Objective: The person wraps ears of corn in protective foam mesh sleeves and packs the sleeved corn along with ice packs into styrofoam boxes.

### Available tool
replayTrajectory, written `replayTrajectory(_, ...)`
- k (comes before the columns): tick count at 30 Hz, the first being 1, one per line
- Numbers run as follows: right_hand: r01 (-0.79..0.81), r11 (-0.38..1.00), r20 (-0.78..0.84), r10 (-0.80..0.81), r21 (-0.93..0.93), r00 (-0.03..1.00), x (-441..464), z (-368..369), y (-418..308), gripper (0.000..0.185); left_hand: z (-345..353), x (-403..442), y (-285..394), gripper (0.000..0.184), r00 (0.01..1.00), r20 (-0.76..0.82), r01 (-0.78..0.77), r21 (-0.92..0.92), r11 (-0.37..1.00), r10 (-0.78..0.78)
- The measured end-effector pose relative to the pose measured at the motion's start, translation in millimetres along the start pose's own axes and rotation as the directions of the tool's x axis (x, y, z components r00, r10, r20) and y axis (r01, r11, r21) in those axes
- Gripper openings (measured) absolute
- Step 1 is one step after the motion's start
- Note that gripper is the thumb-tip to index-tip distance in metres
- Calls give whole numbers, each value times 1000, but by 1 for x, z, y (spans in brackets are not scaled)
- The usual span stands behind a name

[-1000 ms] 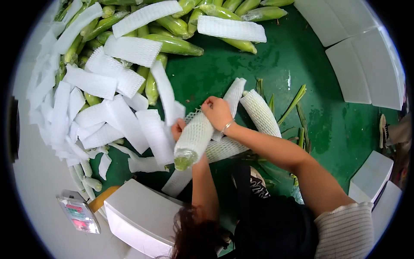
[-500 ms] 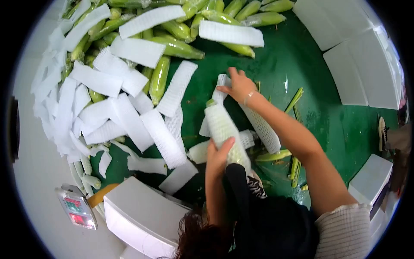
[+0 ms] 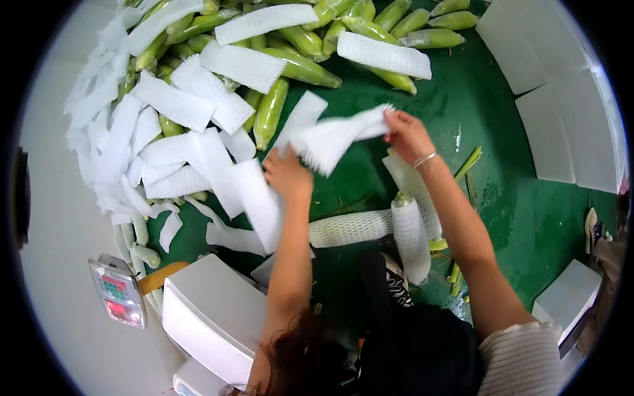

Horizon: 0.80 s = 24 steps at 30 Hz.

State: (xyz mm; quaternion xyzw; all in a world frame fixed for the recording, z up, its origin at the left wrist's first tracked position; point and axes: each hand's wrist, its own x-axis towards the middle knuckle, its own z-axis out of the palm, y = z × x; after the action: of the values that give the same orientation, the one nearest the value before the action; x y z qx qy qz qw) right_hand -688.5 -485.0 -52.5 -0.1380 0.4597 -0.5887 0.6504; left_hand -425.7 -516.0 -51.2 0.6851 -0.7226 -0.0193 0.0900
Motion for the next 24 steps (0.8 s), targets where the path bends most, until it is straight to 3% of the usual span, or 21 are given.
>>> replayTrajectory(2,-12,998,7,11,57,1000,-9,15,4,15,-25,-3,-31,42,983,148,125,-86,988,-111)
replayTrajectory(4,-49,991,12,48,122,999,-18,23,12,14,-11,-16,-85,40,956,54,292,-124,948,-287)
replayTrajectory(6,166,973,274,-118,-159,954,-14,30,11,12,-30,-25,-116,40,932,30,364,-98,926,-362)
replayTrajectory(7,233,961,316,-176,-152,932,-20,48,9,10,-33,-20,-130,42,895,154,397,154,905,-419)
replayTrajectory(10,199,958,476,-80,-206,876,-27,99,25,8,-56,-27,-103,40,947,71,296,182,938,-313)
replayTrajectory(11,223,943,460,-88,-248,883,-19,113,43,9,-70,-34,-82,35,970,7,241,-198,950,-244)
replayTrajectory(12,33,997,487,8,-76,873,-3,122,63,10,-84,-30,-57,34,954,144,298,-539,788,-262)
replayTrajectory(13,-94,995,438,67,41,897,13,133,84,12,-81,-25,-38,33,990,53,125,-766,630,-132)
replayTrajectory(14,-4,968,272,75,-251,959,23,150,96,15,-76,-13,-18,30,989,80,138,-827,545,-127)
replayTrajectory(15,57,984,247,-13,-168,969,28,160,102,16,-78,1,-2,33,955,258,287,-927,243,-145)
replayTrajectory(17,135,988,223,-115,-78,968,43,167,109,18,-47,25,-10,35,913,372,385,-921,54,-167)
replayTrajectory(18,512,699,216,-472,-499,855,56,163,115,19,-39,38,-15,34,906,397,396,-917,-34,-144)
replayTrajectory(19,619,138,359,-709,-773,607,65,164,112,21,-33,52,-15,34,909,393,392,-919,-34,-137)
replayTrajectory(20,614,142,354,-708,-777,611,75,161,109,21,-26,62,-16,31,913,401,354,-870,-344,-74)
replayTrajectory(21,486,816,14,-508,-313,861,82,163,96,20,-19,71,-18,29,917,398,301,-723,-621,-18)
replayTrajectory(22,87,914,-52,-73,397,996,93,161,87,23,-8,88,-18,22,929,368,229,-638,-735,-30)
replayTrajectory(23,-53,834,19,52,549,998,101,159,79,24,-1,103,-22,21,900,417,215,-674,-707,-124)
replayTrajectory(24,-203,792,117,166,576,979,118,154,95,27,9,113,-30,20,863,459,210,-709,-673,-214)
